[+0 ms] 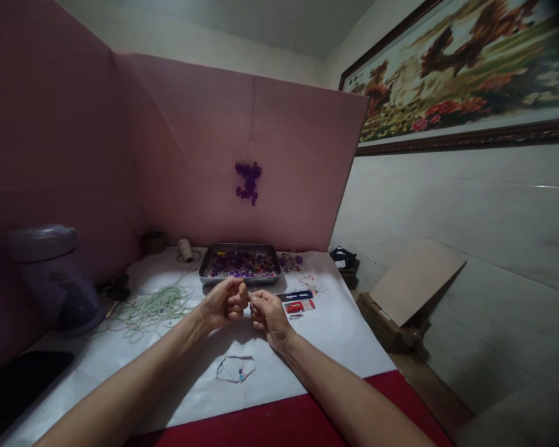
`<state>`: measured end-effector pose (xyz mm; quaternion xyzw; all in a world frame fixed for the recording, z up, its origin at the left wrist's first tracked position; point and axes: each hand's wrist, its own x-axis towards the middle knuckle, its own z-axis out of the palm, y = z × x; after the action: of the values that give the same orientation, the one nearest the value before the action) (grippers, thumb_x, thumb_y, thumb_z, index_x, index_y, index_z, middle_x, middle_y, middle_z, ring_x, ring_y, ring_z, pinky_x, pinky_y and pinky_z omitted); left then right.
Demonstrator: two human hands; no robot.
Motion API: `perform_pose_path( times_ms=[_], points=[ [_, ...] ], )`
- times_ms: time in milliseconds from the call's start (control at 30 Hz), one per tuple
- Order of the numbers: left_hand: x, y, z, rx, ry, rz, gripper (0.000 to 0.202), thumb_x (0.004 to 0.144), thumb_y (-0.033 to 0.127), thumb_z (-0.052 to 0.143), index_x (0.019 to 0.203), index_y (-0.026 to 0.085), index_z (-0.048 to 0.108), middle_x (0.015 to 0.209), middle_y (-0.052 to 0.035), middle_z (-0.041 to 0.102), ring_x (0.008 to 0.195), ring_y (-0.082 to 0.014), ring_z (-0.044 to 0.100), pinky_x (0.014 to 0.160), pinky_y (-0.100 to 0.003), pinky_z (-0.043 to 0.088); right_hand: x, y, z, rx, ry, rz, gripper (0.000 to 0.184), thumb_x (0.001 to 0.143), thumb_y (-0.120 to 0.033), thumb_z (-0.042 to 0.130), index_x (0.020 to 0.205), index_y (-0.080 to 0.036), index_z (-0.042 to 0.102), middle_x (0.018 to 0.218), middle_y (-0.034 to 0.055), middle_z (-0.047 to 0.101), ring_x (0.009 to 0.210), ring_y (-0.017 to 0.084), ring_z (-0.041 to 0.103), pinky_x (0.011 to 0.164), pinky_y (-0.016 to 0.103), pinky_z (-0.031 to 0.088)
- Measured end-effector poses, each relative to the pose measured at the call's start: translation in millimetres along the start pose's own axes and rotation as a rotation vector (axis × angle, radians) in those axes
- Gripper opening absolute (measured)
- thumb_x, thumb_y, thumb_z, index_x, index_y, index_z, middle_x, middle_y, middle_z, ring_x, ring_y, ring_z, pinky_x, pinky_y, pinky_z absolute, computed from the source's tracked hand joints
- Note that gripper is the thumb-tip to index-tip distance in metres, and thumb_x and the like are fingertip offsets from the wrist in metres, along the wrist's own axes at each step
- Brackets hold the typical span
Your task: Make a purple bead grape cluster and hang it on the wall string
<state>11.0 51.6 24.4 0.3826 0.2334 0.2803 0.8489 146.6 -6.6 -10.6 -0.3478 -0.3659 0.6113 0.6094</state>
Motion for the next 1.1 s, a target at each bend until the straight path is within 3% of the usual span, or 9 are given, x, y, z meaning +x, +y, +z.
perform_pose_path(
  times_ms=[167, 600, 767, 933, 1100],
  points=[
    [-3, -4, 1.1, -0.005, 0.012, -0.018, 0.043, 0.090, 0.025, 0.036, 0.050, 0.015, 0.050, 0.041, 0.0073, 0.021, 0.037, -0.0064, 0.010, 0.031, -0.015, 0.013, -1, -1, 1, -0.030, -0.005, 0.006, 0.032, 0.066, -0.040, 0.072, 0.069, -0.019, 0.048, 0.047, -0.0112, 0.039, 0.039, 0.003, 0.022, 0.036, 0.015, 0.017],
    [-10, -12, 8.3, -0.059, 0.013, -0.031, 0.043, 0.091, 0.025, 0.036, 0.051, 0.015, 0.050, 0.040, 0.0067, 0.023, 0.035, -0.0067, 0.015, 0.031, -0.016, 0.014, -2, 1, 1, -0.062, 0.034, -0.024, 0.019, 0.066, -0.028, 0.063, 0.065, -0.020, 0.046, 0.045, -0.0116, 0.038, 0.036, 0.003, 0.023, 0.034, 0.015, 0.017],
    [-10, -6, 2.5, -0.077, 0.036, 0.017, 0.043, 0.092, 0.026, 0.037, 0.053, 0.015, 0.051, 0.041, 0.0071, 0.022, 0.036, -0.0070, 0.015, 0.032, -0.016, 0.014, 1, 2, -1, -0.040, 0.088, -0.034, 0.022, 0.068, -0.033, 0.063, 0.069, -0.020, 0.045, 0.046, -0.0121, 0.037, 0.036, 0.002, 0.019, 0.034, 0.015, 0.014],
    [-16, 6, -2.4, -0.059, 0.038, 0.010, 0.043, 0.092, 0.028, 0.039, 0.054, 0.014, 0.052, 0.041, 0.0068, 0.023, 0.036, -0.0069, 0.017, 0.032, -0.015, 0.014, 1, 2, -1, -0.050, 0.097, -0.040, 0.025, 0.063, -0.028, 0.068, 0.082, -0.019, 0.055, 0.046, -0.0142, 0.033, 0.038, 0.003, 0.017, 0.035, 0.015, 0.013],
    [-17, 5, 1.5, -0.006, -0.015, -0.029, 0.043, 0.092, 0.028, 0.040, 0.053, 0.015, 0.051, 0.041, 0.0070, 0.022, 0.036, -0.0068, 0.015, 0.032, -0.015, 0.014, -4, 3, 0, -0.151, -0.032, -0.061, 0.038, 0.065, -0.025, 0.066, 0.103, -0.018, 0.062, 0.051, -0.0124, 0.036, 0.040, 0.004, 0.020, 0.038, 0.018, 0.017]
  ],
)
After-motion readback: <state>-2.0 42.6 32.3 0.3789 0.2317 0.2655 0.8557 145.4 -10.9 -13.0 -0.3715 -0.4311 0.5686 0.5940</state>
